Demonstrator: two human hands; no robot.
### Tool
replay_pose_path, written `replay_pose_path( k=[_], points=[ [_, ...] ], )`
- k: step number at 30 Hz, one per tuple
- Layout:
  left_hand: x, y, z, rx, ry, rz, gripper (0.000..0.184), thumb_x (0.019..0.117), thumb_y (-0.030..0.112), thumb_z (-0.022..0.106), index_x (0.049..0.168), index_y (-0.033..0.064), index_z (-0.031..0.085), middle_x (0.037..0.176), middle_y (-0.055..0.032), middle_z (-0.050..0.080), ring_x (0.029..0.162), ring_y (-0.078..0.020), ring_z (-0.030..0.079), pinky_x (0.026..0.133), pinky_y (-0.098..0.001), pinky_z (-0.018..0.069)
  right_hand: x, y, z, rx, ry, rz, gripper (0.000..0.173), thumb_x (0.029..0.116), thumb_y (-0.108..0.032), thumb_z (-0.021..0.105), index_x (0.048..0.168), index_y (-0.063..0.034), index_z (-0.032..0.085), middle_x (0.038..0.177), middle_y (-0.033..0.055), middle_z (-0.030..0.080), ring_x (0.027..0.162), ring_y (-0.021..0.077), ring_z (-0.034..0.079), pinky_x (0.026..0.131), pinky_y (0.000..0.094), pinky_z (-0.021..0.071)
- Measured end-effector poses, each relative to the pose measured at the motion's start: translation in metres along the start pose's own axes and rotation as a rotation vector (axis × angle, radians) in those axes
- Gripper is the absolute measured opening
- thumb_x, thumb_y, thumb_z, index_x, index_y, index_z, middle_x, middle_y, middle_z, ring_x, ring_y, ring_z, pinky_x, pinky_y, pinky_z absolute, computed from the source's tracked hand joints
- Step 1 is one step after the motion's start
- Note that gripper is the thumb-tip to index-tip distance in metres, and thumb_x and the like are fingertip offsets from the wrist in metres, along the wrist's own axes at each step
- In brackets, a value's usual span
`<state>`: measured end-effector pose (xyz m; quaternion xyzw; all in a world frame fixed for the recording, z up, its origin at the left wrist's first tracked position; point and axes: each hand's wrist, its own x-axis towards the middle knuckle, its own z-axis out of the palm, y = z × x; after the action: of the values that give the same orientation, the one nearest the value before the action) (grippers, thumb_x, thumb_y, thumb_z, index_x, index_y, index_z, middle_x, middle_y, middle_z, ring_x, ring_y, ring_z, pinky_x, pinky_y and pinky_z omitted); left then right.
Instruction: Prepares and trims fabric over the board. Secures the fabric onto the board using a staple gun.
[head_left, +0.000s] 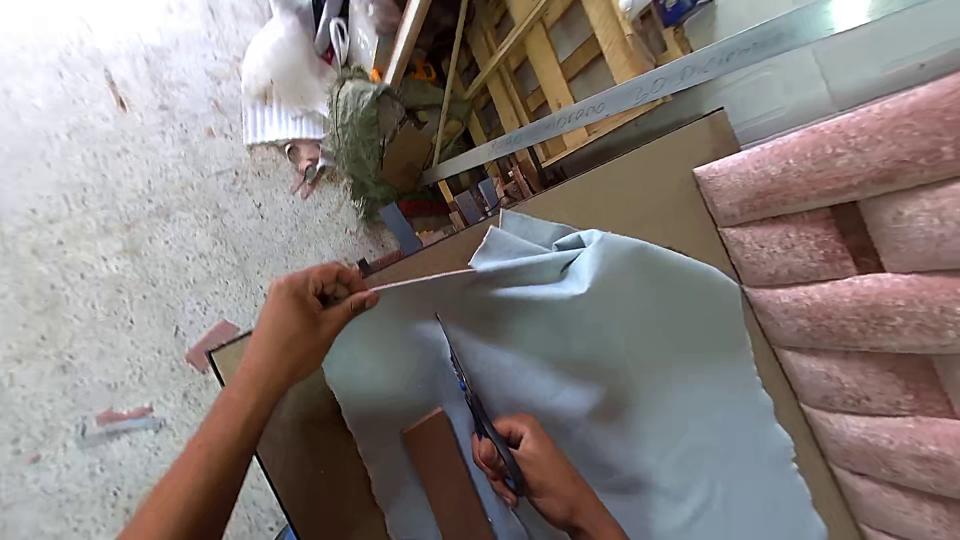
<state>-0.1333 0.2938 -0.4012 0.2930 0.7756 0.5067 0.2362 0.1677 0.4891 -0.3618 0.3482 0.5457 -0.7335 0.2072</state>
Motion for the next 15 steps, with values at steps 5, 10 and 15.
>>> replay_pose_path(
  k=[5, 10, 15],
  points=[
    [0.002, 0.001, -0.004, -0.055, -0.055, -0.023, 0.017, 0.0903, 0.038, 0.078, 0.094, 0.0223, 0.075, 0.068, 0.0057, 0.069, 0.056, -0.0103, 0.063, 0.050, -0.0298, 0.0541, 0.020, -0.037, 0.001, -0.076, -0.061, -0.066, 0.054, 0.0882, -0.067, 0.068, 0.083, -0.0131, 0.064, 0.070, -0.0020, 0.059, 0.057, 0.0085, 0.056, 0.052, 0.0266, 0.0485],
    [0.000, 0.013, -0.005, -0.088, -0.081, -0.036, 0.018, 0.0919, 0.031, 0.077, 0.098, 0.0142, 0.076, 0.074, 0.0038, 0.073, 0.064, -0.0097, 0.068, 0.060, -0.0299, 0.0590, 0.023, -0.046, 0.004, -0.147, 0.021, -0.052, 0.050, 0.0907, -0.060, 0.070, 0.079, -0.0117, 0.063, 0.065, -0.0016, 0.058, 0.051, 0.0091, 0.054, 0.049, 0.0269, 0.0479],
    [0.002, 0.020, -0.009, -0.164, -0.114, -0.022, 0.019, 0.0907, 0.025, 0.079, 0.097, 0.0078, 0.076, 0.070, -0.0013, 0.071, 0.060, -0.0122, 0.066, 0.059, -0.0319, 0.0573, 0.033, -0.081, 0.027, -0.217, 0.018, -0.096, 0.048, 0.0992, -0.058, 0.057, 0.092, -0.0109, 0.061, 0.072, -0.0032, 0.058, 0.057, 0.0077, 0.055, 0.055, 0.0269, 0.0490]
  ],
)
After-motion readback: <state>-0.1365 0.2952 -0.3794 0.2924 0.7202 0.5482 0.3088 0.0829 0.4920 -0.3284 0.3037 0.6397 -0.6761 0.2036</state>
